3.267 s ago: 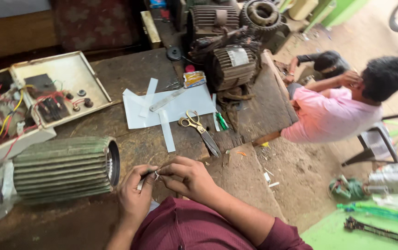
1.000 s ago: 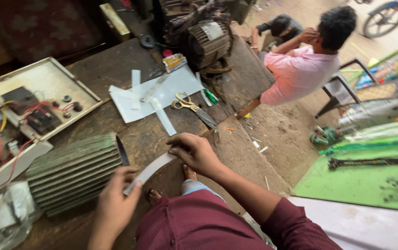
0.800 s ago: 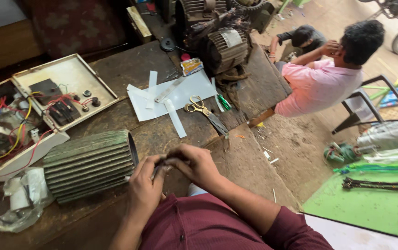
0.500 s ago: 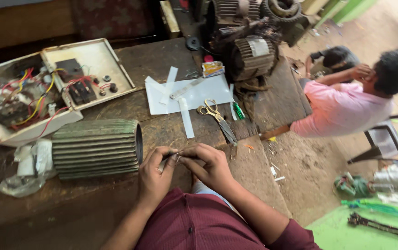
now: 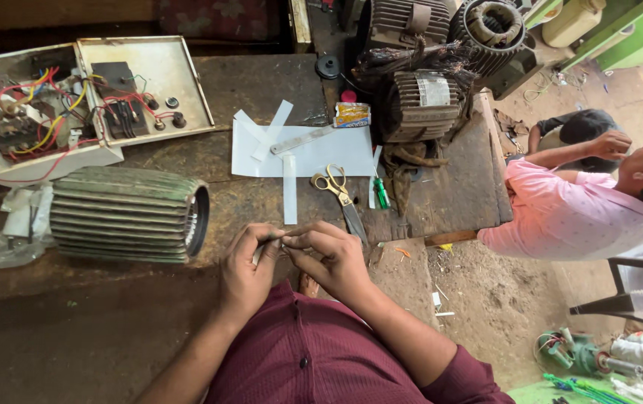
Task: The person cuts strips of white insulating material with scissors and inserts them into the slots of a cylindrical motor housing. The person repeatedly measures, cuts, and places the strips into the housing slots.
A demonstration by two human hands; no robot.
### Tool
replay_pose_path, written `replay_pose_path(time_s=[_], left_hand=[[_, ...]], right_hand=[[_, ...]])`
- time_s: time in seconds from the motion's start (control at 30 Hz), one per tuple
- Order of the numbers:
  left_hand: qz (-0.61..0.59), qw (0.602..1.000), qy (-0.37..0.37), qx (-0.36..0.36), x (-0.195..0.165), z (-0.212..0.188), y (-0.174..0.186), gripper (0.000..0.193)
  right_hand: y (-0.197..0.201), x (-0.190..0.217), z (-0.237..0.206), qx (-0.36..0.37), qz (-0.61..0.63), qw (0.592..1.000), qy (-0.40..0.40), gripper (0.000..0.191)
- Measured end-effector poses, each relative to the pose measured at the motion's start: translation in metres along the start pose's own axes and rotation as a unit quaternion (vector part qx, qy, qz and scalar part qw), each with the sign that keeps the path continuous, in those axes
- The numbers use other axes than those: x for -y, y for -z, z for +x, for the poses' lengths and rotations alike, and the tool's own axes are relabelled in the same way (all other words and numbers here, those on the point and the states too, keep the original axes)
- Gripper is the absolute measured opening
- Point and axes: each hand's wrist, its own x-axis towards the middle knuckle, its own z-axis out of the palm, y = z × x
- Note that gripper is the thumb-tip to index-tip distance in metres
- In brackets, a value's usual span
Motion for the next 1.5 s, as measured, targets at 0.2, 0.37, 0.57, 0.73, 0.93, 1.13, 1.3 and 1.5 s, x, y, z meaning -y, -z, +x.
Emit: replay_pose_path(time_s=[0.2,0.37,0.57,0.73,0.93,1.13,1.3,1.5], left_hand=[[-0.077,0.982,0.168,0.027,0.000,-0.002,-0.040,0.009],[-0.178,0.972,0.149,0.025,-0.001,-0.004,-0.054,0.015],[-0.193,0.969,0.155,0.021,-0.005,-0.004,-0.056,0.013],[-0.088,0.986,0.141,0.009,-0.007,-0.002,-0.053,0.012],[0.002,0.997,0.052,0.050,0.002,0.003,-0.043,0.012],[0.038,0.992,-0.031,0.120,0.049,0.030,-0.038,0.012],[0.317,0.915,-0.213,0.127,0.109,0.082,-0.066,0.004],[0.394,0.861,-0.245,0.209,0.135,0.053,-0.089,0.010]], right_hand=[[0.009,-0.039,-0.004,-0.031,0.100,0.986,-0.128,0.007],[0.014,-0.061,-0.015,-0.033,0.180,0.974,-0.137,0.011],[0.031,-0.065,-0.018,-0.044,0.034,0.998,0.020,0.011],[0.026,-0.064,-0.020,-0.012,0.064,0.996,-0.053,0.012],[0.010,-0.080,-0.032,0.024,0.279,0.927,-0.250,0.009],[-0.011,-0.113,-0.020,0.012,0.217,0.954,-0.206,0.012],[-0.012,-0.162,0.029,-0.059,-0.349,0.934,-0.048,0.056],[-0.021,-0.179,0.034,-0.004,-0.325,0.922,-0.211,0.039]])
